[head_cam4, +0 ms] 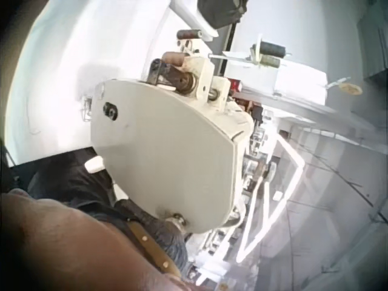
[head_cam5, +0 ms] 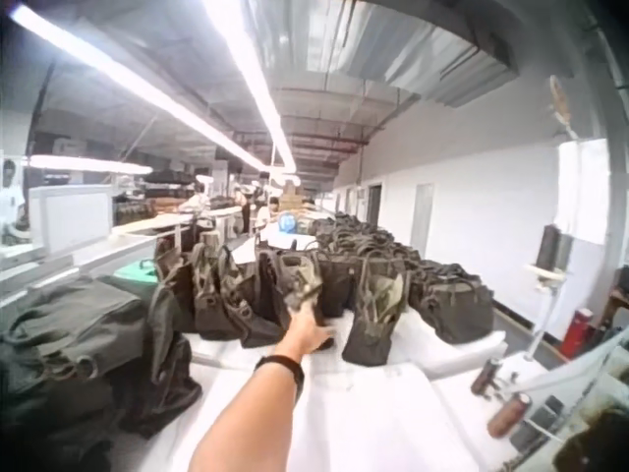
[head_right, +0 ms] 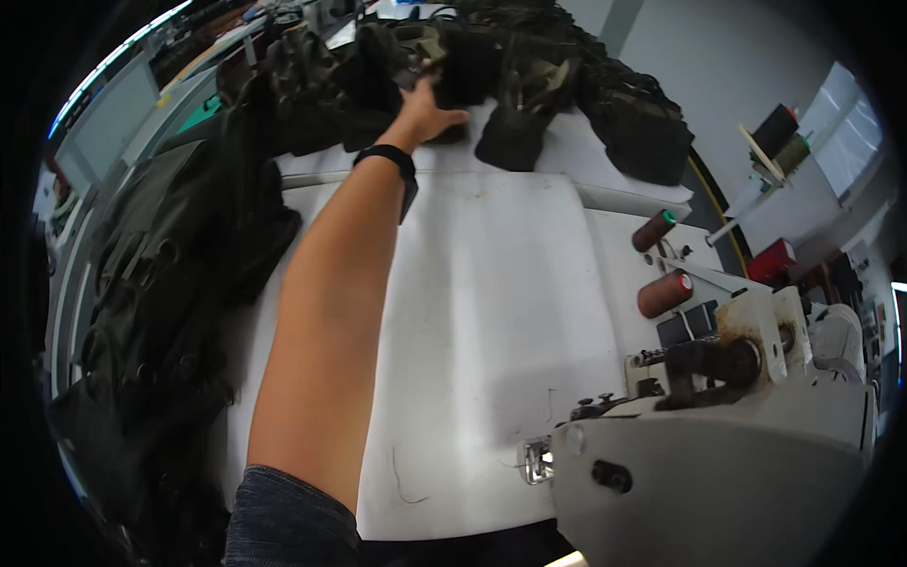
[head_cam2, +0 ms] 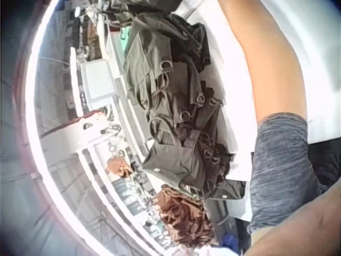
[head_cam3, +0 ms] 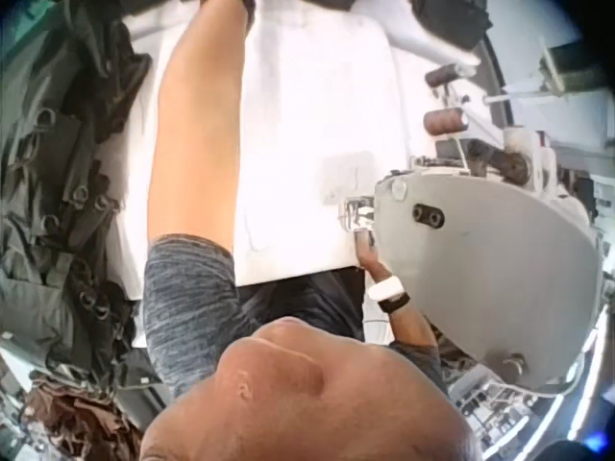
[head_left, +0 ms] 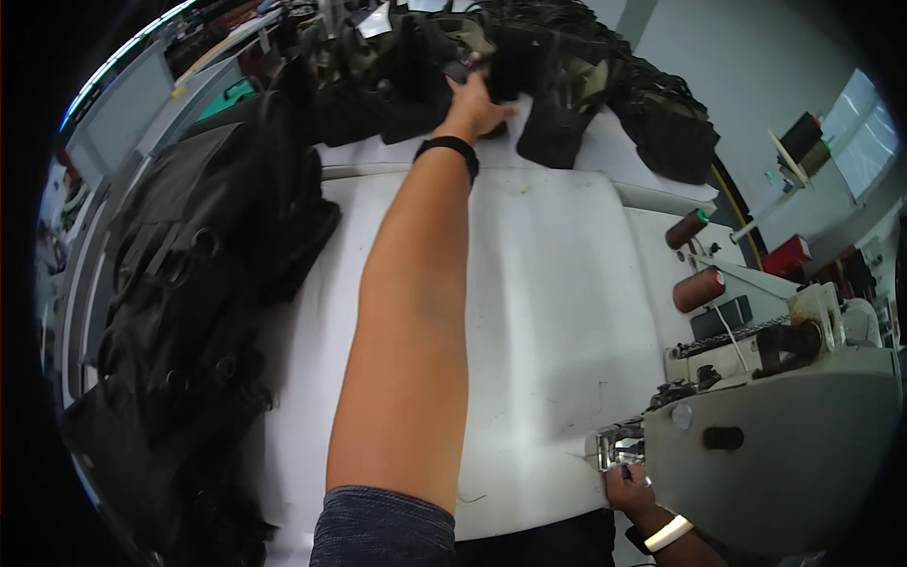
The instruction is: The person operates an industrial sewing machine to stitch a zipper onto a green fabric bag. They guide the bag under the needle, align the zipper tape, and sew along the edge. The person periodically stops to adjust the bag's position, inspect the stitching, and trim excess thread with scissors before continuing the sewing process.
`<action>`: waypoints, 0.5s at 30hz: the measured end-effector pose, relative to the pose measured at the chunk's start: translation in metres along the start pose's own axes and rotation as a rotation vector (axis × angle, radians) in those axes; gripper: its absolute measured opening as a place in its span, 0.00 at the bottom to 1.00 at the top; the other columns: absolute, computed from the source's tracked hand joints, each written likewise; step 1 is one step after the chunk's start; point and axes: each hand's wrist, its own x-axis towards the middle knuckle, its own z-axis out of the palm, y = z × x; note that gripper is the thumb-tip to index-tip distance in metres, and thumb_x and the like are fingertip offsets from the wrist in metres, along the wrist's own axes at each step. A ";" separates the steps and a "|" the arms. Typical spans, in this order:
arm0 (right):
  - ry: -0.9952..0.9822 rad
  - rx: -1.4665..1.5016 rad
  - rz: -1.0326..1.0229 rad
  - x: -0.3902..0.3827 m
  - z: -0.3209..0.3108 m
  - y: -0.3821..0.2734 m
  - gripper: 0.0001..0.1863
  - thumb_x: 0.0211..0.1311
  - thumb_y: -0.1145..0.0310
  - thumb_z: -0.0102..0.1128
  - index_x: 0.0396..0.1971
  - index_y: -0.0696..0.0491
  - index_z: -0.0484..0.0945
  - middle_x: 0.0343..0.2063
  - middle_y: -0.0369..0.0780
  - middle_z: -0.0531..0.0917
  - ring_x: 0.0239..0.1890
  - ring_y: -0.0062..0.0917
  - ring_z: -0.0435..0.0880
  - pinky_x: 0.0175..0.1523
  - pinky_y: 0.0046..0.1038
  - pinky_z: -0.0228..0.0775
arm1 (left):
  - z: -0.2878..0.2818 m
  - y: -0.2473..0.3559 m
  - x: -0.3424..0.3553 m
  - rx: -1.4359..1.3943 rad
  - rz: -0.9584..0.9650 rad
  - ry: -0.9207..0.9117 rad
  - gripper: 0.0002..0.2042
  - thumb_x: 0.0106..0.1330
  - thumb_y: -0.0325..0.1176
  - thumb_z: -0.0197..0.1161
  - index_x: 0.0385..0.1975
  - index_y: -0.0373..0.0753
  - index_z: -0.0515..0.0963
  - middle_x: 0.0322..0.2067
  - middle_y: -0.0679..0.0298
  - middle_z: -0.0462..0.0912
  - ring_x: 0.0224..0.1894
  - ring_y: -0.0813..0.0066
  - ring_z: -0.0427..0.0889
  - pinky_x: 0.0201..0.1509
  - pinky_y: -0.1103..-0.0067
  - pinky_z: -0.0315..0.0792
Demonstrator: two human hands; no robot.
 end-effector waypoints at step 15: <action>0.323 0.524 0.278 0.059 -0.038 -0.027 0.05 0.72 0.76 0.59 0.35 0.60 0.82 0.27 0.44 0.82 0.28 0.31 0.82 0.36 0.31 0.73 | -0.290 0.106 -0.124 1.146 -0.465 -0.457 0.37 0.58 0.60 0.77 0.67 0.54 0.80 0.68 0.62 0.79 0.69 0.48 0.77 0.66 0.35 0.71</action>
